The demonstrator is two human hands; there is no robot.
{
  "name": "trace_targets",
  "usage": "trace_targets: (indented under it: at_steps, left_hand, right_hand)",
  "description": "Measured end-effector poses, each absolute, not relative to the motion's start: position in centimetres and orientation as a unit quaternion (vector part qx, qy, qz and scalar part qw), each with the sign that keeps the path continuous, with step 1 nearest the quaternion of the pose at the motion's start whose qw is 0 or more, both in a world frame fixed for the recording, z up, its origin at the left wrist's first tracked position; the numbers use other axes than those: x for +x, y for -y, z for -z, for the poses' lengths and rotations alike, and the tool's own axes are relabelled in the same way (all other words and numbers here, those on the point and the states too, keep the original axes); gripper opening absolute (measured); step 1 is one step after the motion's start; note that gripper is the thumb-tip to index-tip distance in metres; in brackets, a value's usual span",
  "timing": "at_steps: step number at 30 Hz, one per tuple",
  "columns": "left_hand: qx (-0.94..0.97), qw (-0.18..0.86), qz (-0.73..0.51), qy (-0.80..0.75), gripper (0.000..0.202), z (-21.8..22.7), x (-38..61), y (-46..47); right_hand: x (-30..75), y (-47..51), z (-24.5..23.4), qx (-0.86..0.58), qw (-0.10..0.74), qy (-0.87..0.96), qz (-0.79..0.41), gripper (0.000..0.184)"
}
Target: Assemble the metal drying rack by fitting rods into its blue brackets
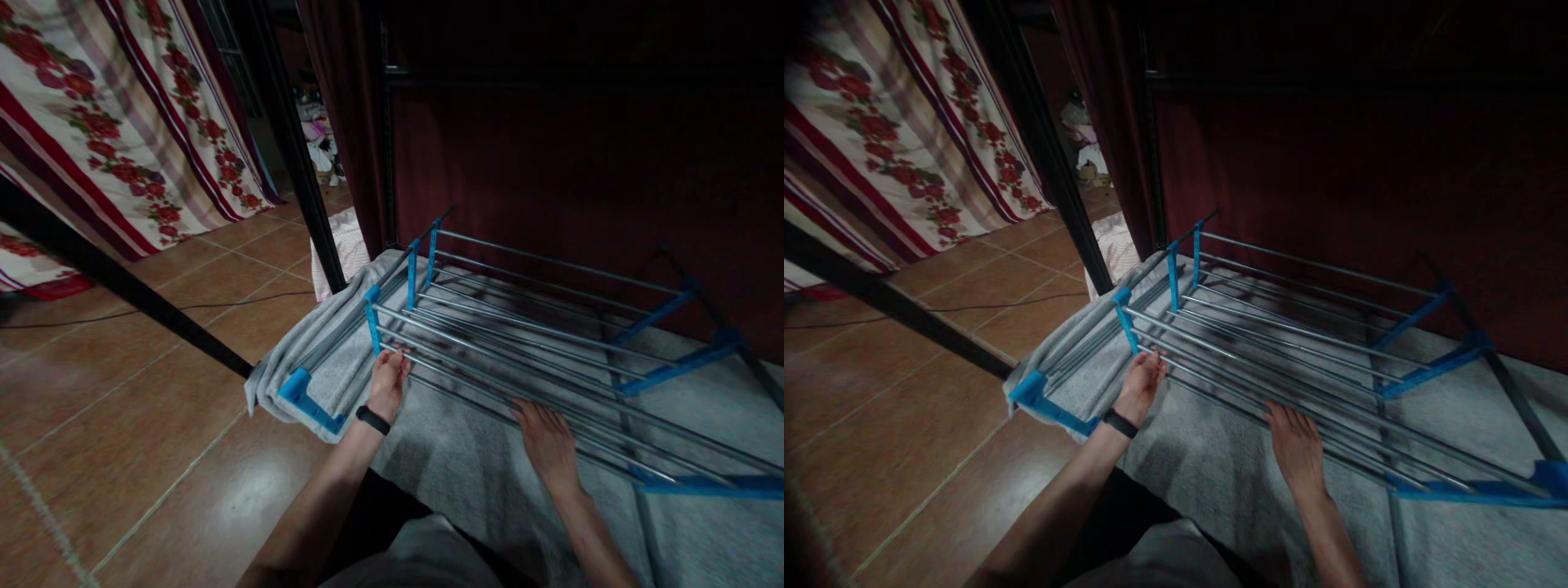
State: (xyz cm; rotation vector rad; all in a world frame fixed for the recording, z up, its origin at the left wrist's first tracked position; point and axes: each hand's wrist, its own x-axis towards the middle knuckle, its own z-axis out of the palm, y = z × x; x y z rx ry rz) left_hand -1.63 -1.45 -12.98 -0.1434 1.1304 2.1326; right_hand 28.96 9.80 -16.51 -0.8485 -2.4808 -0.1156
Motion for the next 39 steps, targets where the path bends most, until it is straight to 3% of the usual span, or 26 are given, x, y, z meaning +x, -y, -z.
trace_targets:
  at_steps: [10,14,21,27,39]
  left_hand:
    - [-0.059,0.334,-0.815,-0.47,0.03,12.8,-2.3,0.9]
    - [-0.037,0.321,-0.795,-0.513,0.022,13.6,-2.6,1.5]
    - [0.008,0.141,-0.779,-0.611,0.025,15.3,-5.2,3.6]
    - [0.221,0.086,-0.671,-0.703,0.025,16.6,-6.9,2.6]
    - [0.235,0.012,-0.604,-0.762,0.017,17.5,-5.6,2.8]
  right_hand:
    - [28.5,-9.6,15.5,-0.304,0.243,0.919,0.067,0.025]
    - [28.5,-9.6,15.5,-0.304,0.245,0.918,0.069,0.027]
    - [28.6,-9.6,15.8,-0.303,0.248,0.917,0.072,0.027]
    - [28.7,-9.7,15.9,-0.302,0.251,0.916,0.08,0.026]
    - [29.7,-10.3,16.2,-0.293,0.263,0.917,0.071,0.026]
